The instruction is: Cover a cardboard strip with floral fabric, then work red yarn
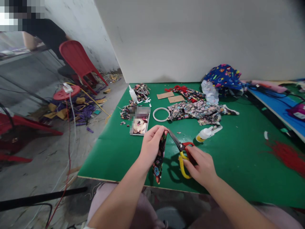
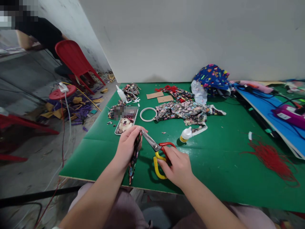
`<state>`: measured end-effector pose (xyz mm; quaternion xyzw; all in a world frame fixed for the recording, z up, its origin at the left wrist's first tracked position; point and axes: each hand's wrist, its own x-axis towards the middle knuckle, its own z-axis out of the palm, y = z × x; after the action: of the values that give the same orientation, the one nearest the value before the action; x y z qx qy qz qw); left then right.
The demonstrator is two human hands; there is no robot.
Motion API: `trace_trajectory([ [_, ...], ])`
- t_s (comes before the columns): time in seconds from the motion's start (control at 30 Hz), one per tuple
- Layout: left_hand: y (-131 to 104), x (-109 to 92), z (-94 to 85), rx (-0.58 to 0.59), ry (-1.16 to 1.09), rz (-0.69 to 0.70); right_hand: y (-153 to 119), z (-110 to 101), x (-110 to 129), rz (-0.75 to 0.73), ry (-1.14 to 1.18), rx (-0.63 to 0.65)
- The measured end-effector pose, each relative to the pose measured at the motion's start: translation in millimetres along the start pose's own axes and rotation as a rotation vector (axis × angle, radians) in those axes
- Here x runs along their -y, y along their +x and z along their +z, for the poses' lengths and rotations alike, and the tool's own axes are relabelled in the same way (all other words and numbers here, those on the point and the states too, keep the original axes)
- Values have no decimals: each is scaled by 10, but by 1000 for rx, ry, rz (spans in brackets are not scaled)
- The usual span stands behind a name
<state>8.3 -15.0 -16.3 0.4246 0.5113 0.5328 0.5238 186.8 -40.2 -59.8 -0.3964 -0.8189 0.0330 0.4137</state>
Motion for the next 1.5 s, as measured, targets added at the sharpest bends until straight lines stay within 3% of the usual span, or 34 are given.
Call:
trace_trajectory([
  [0.53,6,30,-20,-21,20,-11,4,29,-8,54,-33,11],
  [1.17,4,-3,-5,-1,45,-28,46,14,49,374,134,290],
  [1.5,2,-1,-5,18,47,-29,21,28,21,358,212,306],
])
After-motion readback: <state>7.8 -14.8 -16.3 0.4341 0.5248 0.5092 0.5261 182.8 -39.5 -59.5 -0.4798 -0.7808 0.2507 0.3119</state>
